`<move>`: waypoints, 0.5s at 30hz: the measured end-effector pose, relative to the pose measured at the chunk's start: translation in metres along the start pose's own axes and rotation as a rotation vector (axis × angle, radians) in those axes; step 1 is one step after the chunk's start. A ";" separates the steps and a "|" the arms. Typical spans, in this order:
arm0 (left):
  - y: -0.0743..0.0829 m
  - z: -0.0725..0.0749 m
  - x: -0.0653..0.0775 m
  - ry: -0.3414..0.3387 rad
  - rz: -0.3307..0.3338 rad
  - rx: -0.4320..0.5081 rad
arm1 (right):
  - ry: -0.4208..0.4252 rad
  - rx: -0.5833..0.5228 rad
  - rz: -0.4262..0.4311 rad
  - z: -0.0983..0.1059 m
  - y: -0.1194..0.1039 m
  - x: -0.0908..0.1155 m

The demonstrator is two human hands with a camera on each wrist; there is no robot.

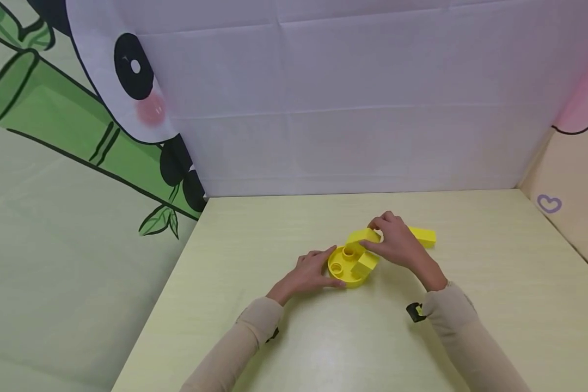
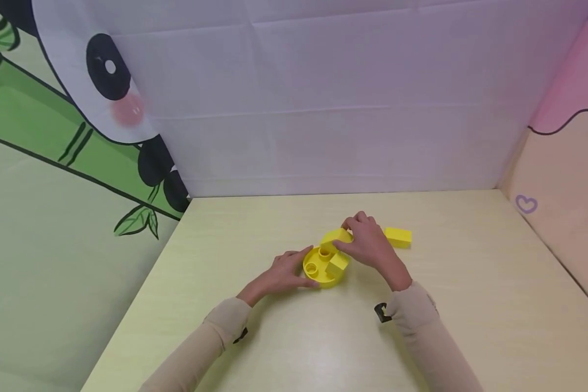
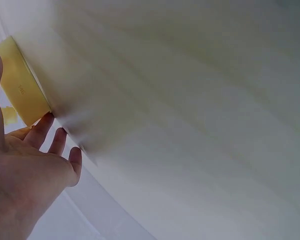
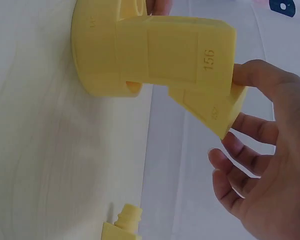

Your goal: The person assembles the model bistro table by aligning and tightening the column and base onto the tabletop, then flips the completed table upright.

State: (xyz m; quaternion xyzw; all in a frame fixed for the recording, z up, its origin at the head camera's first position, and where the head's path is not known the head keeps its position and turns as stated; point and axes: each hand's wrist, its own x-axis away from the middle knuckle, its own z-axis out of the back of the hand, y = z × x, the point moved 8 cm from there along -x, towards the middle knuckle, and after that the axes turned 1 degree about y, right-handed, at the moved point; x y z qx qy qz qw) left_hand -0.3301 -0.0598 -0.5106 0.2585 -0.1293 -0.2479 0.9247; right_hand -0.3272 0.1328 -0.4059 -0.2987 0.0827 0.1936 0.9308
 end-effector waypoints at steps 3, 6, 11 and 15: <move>0.000 0.000 0.001 -0.001 0.008 -0.002 | -0.040 0.029 -0.009 -0.005 -0.002 -0.005; 0.001 0.000 0.001 -0.002 0.011 -0.007 | -0.063 0.051 -0.007 -0.009 -0.004 -0.009; 0.001 0.000 0.001 -0.005 0.016 -0.008 | -0.091 0.059 0.002 -0.016 -0.010 -0.016; 0.001 0.000 0.002 0.000 0.025 -0.003 | -0.109 0.076 0.004 -0.022 -0.015 -0.020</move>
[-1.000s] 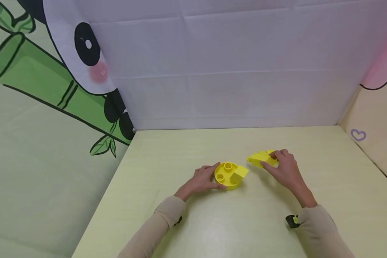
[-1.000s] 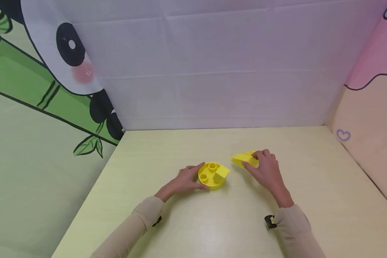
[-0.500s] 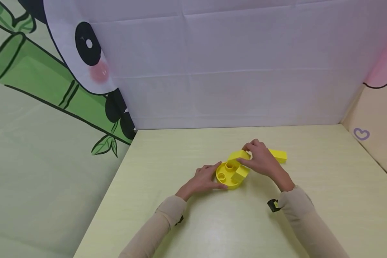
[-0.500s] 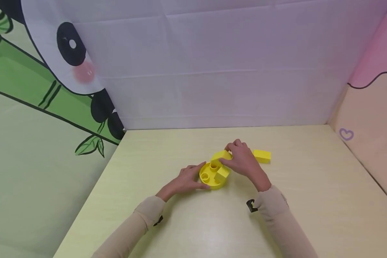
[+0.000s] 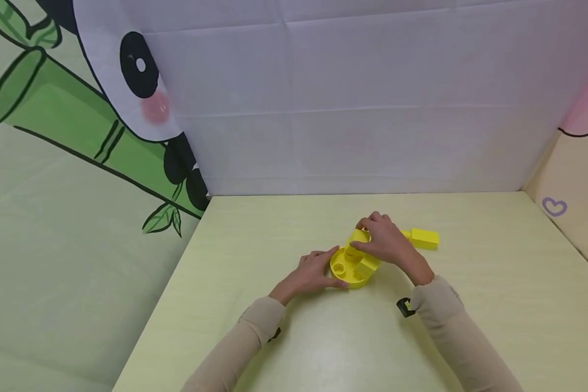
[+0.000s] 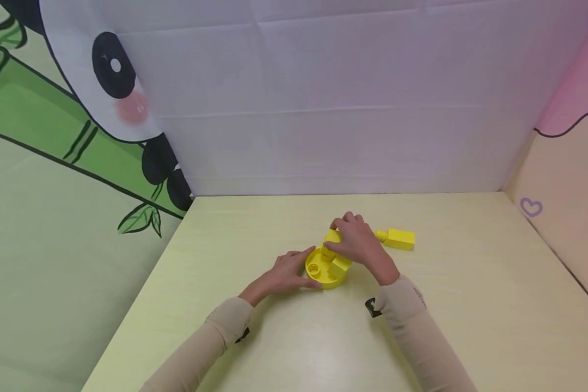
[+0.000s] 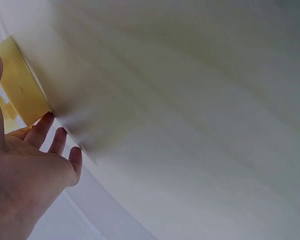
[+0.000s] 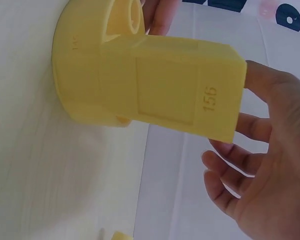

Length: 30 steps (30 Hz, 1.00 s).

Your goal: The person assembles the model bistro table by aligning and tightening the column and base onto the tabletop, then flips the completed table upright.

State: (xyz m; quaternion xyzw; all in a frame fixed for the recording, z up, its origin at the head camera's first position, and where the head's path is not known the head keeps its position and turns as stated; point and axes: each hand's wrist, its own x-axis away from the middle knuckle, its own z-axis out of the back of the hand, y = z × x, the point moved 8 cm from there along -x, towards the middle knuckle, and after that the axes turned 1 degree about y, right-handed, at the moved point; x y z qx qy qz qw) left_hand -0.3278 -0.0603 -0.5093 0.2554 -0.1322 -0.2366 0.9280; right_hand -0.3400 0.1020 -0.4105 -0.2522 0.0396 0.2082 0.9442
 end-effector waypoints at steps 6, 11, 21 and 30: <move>0.004 0.002 0.001 0.006 -0.006 0.001 | 0.039 0.079 0.007 -0.003 -0.006 -0.002; 0.006 0.003 0.002 0.011 -0.017 -0.007 | 0.084 0.178 -0.029 -0.003 -0.011 -0.001; 0.003 -0.001 0.001 0.006 -0.015 0.001 | 0.011 0.167 -0.026 -0.003 -0.012 0.010; 0.003 0.001 0.001 0.013 -0.018 -0.008 | 0.004 0.193 0.055 0.000 -0.015 0.011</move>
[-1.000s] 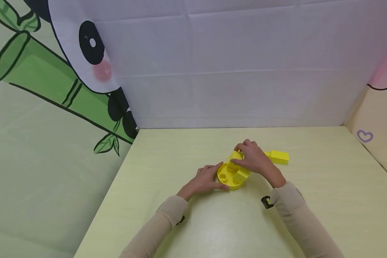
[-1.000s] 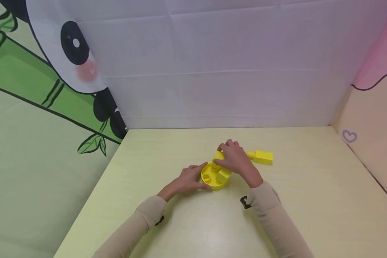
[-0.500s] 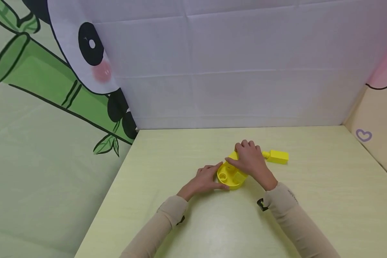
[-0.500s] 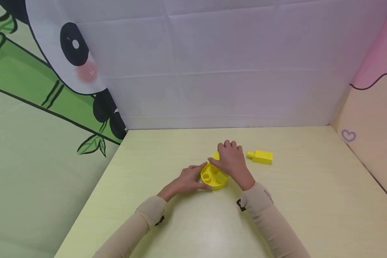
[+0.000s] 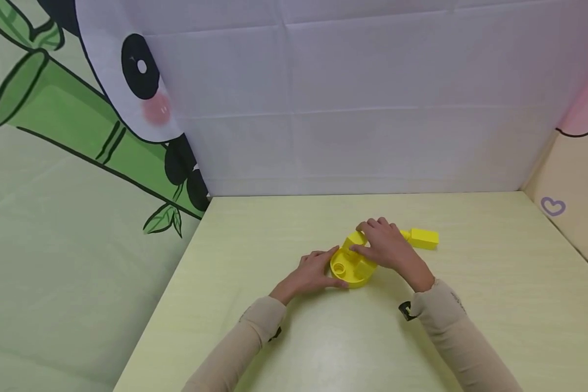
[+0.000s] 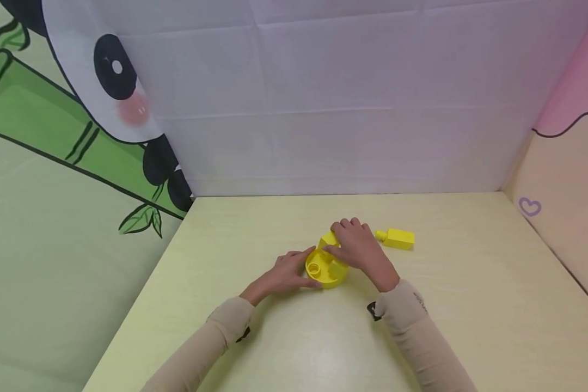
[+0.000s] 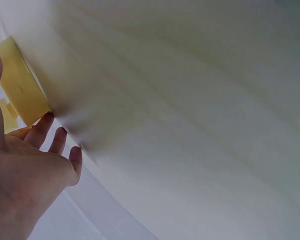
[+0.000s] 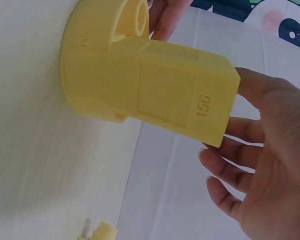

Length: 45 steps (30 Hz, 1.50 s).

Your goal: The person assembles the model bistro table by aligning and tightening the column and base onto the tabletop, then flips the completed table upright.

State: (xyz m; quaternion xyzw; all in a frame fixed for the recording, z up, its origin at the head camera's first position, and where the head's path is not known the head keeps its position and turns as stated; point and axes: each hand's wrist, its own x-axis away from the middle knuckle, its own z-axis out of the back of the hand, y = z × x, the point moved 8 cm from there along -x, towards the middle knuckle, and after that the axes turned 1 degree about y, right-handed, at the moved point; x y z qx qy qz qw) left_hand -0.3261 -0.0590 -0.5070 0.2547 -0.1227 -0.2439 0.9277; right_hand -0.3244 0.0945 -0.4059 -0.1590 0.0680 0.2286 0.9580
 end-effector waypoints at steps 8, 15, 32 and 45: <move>-0.002 -0.001 0.000 -0.001 -0.011 0.002 | -0.016 0.096 -0.018 0.000 -0.005 0.002; -0.003 0.000 0.001 -0.001 -0.001 -0.001 | 0.028 0.174 0.025 0.002 -0.014 0.004; 0.001 0.002 0.002 -0.008 -0.014 0.006 | 0.064 0.053 0.041 -0.003 -0.014 0.002; -0.001 0.001 0.000 -0.011 -0.023 -0.016 | 0.039 0.004 0.100 -0.007 -0.012 -0.005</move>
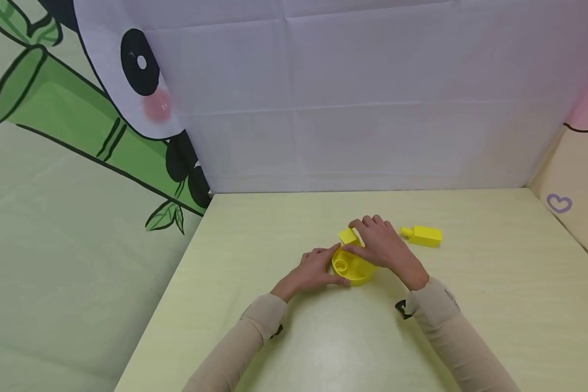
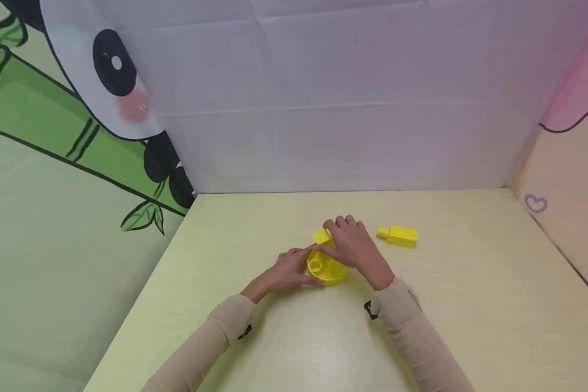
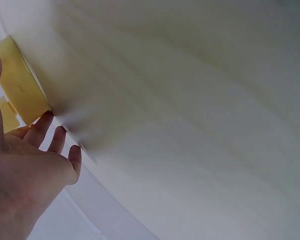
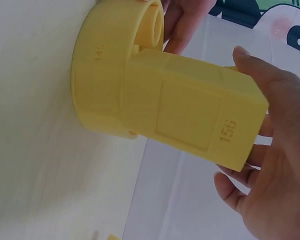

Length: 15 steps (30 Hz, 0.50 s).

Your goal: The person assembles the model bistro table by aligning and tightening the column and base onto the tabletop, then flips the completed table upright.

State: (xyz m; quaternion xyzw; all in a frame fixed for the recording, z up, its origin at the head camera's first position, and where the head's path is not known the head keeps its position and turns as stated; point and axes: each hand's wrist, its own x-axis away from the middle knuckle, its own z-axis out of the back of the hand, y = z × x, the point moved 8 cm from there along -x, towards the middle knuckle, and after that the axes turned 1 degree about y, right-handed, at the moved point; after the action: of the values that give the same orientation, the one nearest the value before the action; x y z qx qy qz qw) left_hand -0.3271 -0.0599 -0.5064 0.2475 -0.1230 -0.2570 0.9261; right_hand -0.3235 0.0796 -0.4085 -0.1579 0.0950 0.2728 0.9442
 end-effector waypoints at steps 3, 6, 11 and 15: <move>0.001 0.001 0.000 0.001 -0.004 0.004 | -0.004 -0.025 -0.008 -0.001 0.000 0.000; 0.001 0.001 0.000 -0.001 -0.004 0.007 | 0.001 -0.055 -0.005 0.000 0.001 -0.001; 0.001 0.001 0.000 0.000 0.003 0.006 | 0.013 -0.045 -0.058 -0.001 0.005 -0.004; 0.001 0.001 0.000 -0.003 0.004 0.006 | 0.002 -0.054 -0.058 -0.002 0.005 -0.006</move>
State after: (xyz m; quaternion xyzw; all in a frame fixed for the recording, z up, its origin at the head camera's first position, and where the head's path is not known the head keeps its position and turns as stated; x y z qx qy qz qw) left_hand -0.3270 -0.0603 -0.5050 0.2496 -0.1257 -0.2551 0.9256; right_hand -0.3314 0.0802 -0.4105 -0.1861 0.0839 0.2474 0.9472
